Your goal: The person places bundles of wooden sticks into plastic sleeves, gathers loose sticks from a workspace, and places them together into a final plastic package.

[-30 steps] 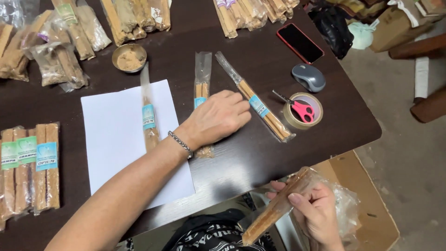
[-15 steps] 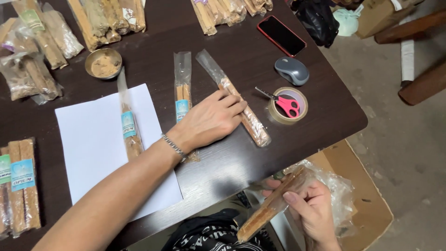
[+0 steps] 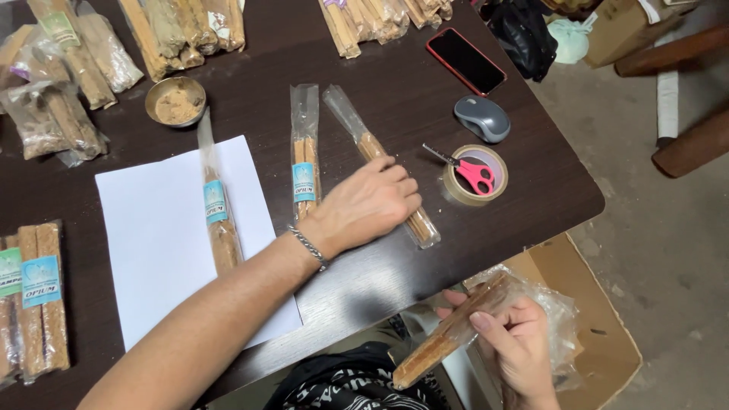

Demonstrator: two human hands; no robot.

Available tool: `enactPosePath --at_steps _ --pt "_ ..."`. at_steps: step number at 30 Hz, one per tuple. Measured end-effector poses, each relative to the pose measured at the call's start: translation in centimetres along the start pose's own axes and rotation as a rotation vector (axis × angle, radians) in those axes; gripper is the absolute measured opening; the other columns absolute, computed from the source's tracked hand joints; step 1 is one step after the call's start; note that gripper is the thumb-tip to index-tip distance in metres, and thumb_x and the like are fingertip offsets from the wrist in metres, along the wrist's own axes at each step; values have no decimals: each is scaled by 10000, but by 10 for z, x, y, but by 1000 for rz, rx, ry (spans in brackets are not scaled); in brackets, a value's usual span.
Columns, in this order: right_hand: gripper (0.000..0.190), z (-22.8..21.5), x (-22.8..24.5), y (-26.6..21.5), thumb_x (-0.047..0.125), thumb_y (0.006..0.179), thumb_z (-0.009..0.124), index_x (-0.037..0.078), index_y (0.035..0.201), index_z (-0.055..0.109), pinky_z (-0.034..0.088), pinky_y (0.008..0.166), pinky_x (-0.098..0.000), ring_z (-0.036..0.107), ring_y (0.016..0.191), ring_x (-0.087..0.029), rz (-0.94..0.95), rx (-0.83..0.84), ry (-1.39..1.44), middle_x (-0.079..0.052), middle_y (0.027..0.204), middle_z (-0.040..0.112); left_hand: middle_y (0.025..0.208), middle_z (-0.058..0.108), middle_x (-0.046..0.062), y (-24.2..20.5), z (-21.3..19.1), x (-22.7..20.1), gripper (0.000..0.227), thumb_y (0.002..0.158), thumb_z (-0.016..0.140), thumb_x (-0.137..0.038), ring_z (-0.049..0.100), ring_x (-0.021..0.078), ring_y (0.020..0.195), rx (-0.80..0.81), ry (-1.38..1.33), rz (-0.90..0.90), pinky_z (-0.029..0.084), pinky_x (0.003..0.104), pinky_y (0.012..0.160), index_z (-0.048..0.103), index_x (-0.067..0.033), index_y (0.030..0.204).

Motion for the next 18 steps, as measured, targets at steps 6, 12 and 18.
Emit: enactPosePath --at_steps 6,12,18 --pt "305 6 3 1 -49 866 677 33 666 462 689 763 -671 752 993 -519 -29 50 87 -324 900 701 694 690 -37 4 7 5 238 810 729 -89 655 216 685 90 -56 -74 492 377 708 678 -232 627" --pt "278 9 6 6 -7 860 679 17 645 505 694 708 -661 788 822 -557 21 102 14 -441 1045 725 689 693 -45 6 16 0 222 798 735 -121 643 211 661 100 22 -57 479 387 670 695 -254 625" --pt "364 -2 1 18 57 806 730 -131 1084 591 652 760 -651 769 802 -532 39 40 -26 -420 1039 723 880 658 34 -42 -80 -34 103 903 642 -53 621 250 771 -117 -51 -285 483 383 804 631 -133 966"
Point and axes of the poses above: each hand's wrist, its own y-axis towards the middle knuckle, its own z-axis out of the palm, x = y × z, the point moved 7 cm from there along y, towards the middle knuckle
